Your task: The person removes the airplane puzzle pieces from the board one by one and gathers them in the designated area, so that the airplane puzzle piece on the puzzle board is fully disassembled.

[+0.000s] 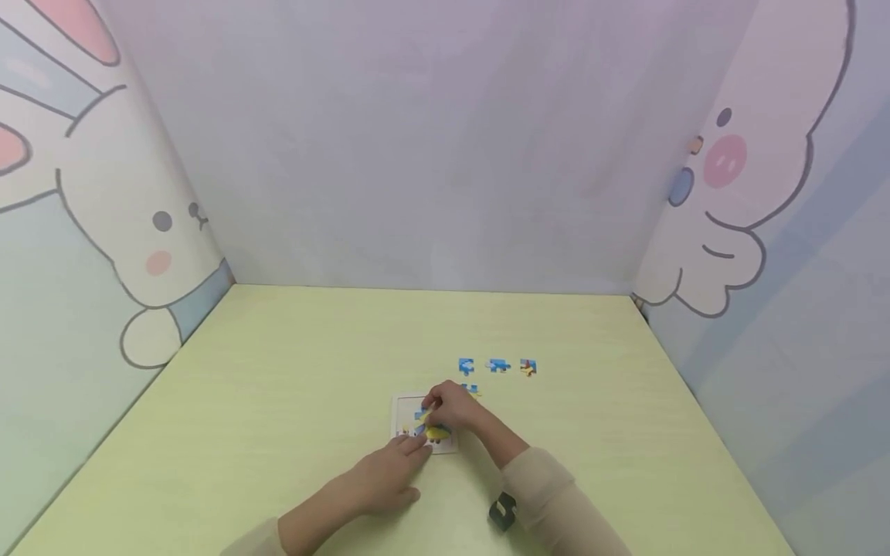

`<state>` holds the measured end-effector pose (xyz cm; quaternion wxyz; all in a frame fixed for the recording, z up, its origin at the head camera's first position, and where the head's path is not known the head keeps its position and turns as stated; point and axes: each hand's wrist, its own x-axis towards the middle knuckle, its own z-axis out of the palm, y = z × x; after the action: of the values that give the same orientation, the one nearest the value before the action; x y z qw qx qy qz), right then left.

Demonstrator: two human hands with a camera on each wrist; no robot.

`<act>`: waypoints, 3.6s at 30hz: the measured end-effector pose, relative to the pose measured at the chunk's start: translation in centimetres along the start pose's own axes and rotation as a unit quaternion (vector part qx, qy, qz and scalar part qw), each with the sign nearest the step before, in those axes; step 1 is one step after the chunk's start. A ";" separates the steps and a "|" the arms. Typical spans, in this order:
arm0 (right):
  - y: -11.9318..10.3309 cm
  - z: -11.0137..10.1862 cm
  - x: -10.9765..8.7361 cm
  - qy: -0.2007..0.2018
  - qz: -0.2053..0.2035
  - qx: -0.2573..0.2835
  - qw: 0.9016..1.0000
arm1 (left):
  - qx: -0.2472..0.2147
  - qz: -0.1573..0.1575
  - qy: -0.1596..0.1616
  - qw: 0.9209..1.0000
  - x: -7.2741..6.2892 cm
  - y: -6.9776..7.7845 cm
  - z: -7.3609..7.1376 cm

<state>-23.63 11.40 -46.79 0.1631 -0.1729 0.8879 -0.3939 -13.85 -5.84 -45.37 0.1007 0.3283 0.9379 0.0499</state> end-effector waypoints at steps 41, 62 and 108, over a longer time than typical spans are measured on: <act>0.0 0.8 -0.4 0.056 0.031 0.064 0.996 | -0.023 -0.005 -0.023 0.999 0.3 0.1 -0.2; 0.4 -0.3 -0.8 0.029 0.003 0.184 0.982 | -0.032 0.023 0.000 0.999 0.3 -0.3 -0.4; 4.8 -5.3 -4.6 0.130 0.038 0.244 0.960 | -0.074 -0.073 -0.006 0.995 2.1 2.4 0.2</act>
<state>-22.63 19.86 -46.29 0.0979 -0.0416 0.7844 -0.6110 -13.98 -2.59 -45.47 0.1341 0.2506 0.9525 0.1095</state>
